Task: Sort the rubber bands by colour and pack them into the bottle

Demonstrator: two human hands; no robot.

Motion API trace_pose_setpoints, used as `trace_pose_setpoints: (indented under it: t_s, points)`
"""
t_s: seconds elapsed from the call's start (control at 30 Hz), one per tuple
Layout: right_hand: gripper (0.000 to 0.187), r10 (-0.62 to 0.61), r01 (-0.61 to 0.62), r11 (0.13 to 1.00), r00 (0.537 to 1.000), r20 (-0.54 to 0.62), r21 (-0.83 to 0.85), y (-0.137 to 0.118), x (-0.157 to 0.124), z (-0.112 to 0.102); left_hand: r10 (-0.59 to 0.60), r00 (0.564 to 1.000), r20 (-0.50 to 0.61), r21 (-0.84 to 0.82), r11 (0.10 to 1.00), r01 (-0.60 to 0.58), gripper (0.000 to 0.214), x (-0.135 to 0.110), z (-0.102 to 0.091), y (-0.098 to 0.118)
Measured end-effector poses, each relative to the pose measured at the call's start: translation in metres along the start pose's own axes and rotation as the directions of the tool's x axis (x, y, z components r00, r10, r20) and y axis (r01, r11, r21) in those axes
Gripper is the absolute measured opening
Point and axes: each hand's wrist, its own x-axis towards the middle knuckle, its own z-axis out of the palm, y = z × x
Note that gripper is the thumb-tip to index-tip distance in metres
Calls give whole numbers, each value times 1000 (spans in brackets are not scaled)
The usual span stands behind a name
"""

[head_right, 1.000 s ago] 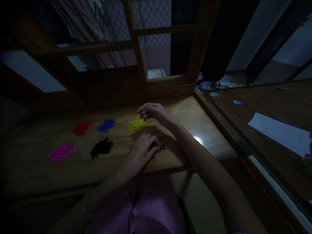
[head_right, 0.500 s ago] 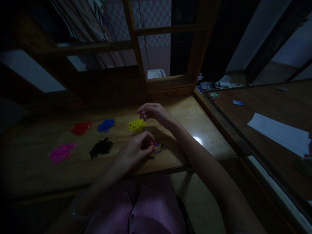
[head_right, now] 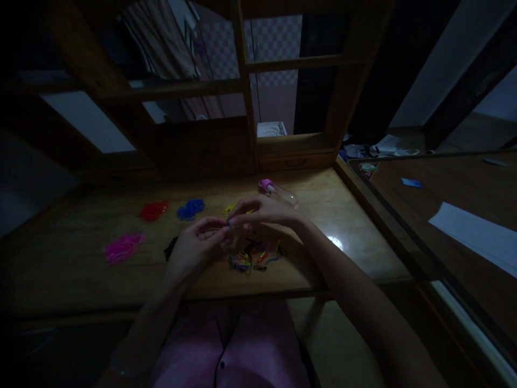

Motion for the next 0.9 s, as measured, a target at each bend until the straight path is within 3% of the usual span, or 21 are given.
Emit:
trace_pose_setpoints:
  t_s: [0.2, 0.43, 0.63, 0.77, 0.9]
  points:
    - [22, -31, 33, 998, 999, -40, 62, 8, 9, 15, 12, 999, -32, -16, 1000, -13, 30, -5, 0, 0]
    - [20, -10, 12, 997, 1000, -26, 79, 3, 7, 15, -2, 997, -79, -57, 998, -2, 28, -11, 0, 0]
    - [20, -25, 23, 1000, 978, -209, -12, 12, 12, 13, -67, 994, -89, -108, 993, 58, 31, -51, -24, -14]
    - [24, -59, 48, 997, 968, -243, -53, 23, 39, 22, -153, 985, -80, -176, 975, 137, 33, -81, -45, -23]
    - [19, -128, 83, 977, 966, -226, -197, 22, 86, 42, -122, 985, -126, -225, 970, 91, 40, -91, -64, -27]
